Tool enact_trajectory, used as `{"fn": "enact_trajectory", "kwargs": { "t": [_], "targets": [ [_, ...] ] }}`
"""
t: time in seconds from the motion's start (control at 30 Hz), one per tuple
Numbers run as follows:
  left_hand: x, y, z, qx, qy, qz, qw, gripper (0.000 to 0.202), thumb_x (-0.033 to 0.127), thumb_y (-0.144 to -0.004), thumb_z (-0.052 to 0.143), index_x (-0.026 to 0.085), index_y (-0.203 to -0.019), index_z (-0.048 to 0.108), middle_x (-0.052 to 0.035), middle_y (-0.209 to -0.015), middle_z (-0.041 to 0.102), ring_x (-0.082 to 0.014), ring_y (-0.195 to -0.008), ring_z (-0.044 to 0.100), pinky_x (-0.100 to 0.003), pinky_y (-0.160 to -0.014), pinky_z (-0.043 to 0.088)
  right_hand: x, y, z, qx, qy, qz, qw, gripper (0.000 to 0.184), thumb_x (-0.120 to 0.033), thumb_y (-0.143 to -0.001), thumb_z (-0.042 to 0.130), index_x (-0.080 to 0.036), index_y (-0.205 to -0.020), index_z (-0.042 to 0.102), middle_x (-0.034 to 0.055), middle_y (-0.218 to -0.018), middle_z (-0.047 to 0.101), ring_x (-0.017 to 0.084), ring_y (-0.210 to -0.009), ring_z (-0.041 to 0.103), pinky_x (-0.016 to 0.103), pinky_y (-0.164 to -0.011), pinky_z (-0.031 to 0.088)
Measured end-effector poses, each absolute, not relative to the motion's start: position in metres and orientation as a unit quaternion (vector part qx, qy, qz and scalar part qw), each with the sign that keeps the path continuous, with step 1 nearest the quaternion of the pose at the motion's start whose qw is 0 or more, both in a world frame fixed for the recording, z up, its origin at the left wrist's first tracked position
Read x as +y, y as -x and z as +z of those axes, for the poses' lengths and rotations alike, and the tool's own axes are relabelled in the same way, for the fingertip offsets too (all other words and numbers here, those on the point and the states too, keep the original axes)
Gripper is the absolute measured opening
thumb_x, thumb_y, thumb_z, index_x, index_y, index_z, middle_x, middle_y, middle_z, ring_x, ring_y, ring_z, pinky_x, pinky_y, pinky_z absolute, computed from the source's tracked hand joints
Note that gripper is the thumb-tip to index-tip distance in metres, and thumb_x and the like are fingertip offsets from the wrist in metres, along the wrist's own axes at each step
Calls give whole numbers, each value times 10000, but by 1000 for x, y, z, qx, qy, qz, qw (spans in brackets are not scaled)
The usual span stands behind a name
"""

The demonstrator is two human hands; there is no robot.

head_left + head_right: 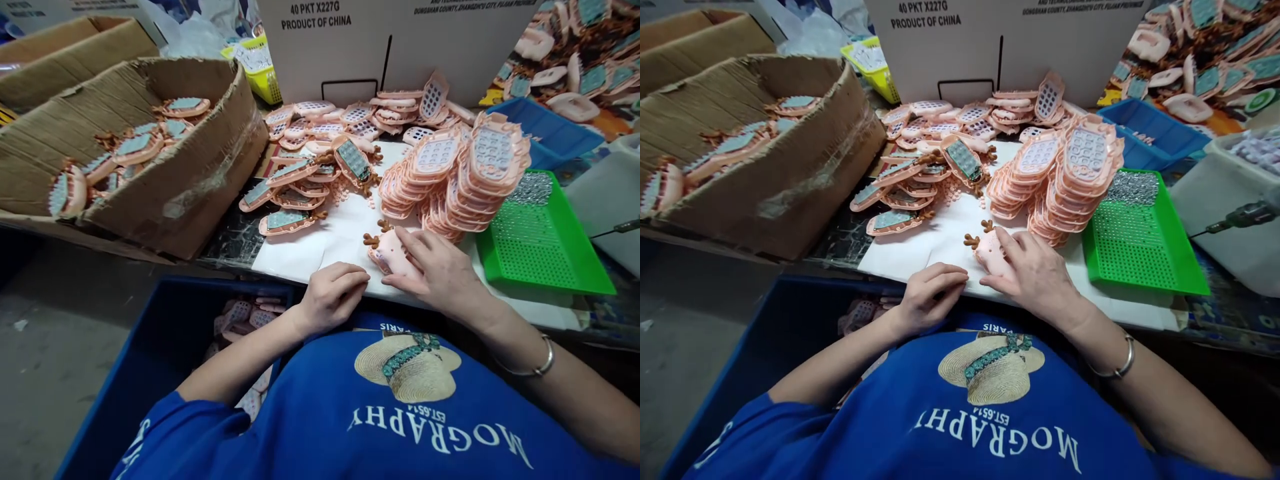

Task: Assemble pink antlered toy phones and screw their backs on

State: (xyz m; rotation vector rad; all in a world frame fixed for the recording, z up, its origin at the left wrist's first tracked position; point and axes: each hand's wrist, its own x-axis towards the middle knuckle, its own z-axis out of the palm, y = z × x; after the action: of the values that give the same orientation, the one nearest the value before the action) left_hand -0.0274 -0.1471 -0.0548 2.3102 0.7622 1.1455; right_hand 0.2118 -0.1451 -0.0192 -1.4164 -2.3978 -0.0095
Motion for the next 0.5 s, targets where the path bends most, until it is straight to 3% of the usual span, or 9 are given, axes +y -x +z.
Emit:
{"fn": "enact_trajectory", "kwargs": {
  "t": [0.27,0.5],
  "targets": [
    [-149,27,-63,296,-779,456,312,153,181,-883,622,197,-998,721,-108,-933,749,-181,-823,694,-316,-776,546,-127,-208,-22,-866,490,-34,88,810,-682,-878,584,-85,-1421,510,177,-1085,641,318,-958,599,415,-824,485],
    [-150,24,-65,282,-802,463,252,191,127,-872,608,174,-1031,701,-116,-920,746,-182,-800,675,-318,-746,528,-132,-196,-18,-851,522,-45,28,806,-630,-849,667,-97,-1426,486,170,-1066,633,326,-984,587,391,-818,474]
  ]
}}
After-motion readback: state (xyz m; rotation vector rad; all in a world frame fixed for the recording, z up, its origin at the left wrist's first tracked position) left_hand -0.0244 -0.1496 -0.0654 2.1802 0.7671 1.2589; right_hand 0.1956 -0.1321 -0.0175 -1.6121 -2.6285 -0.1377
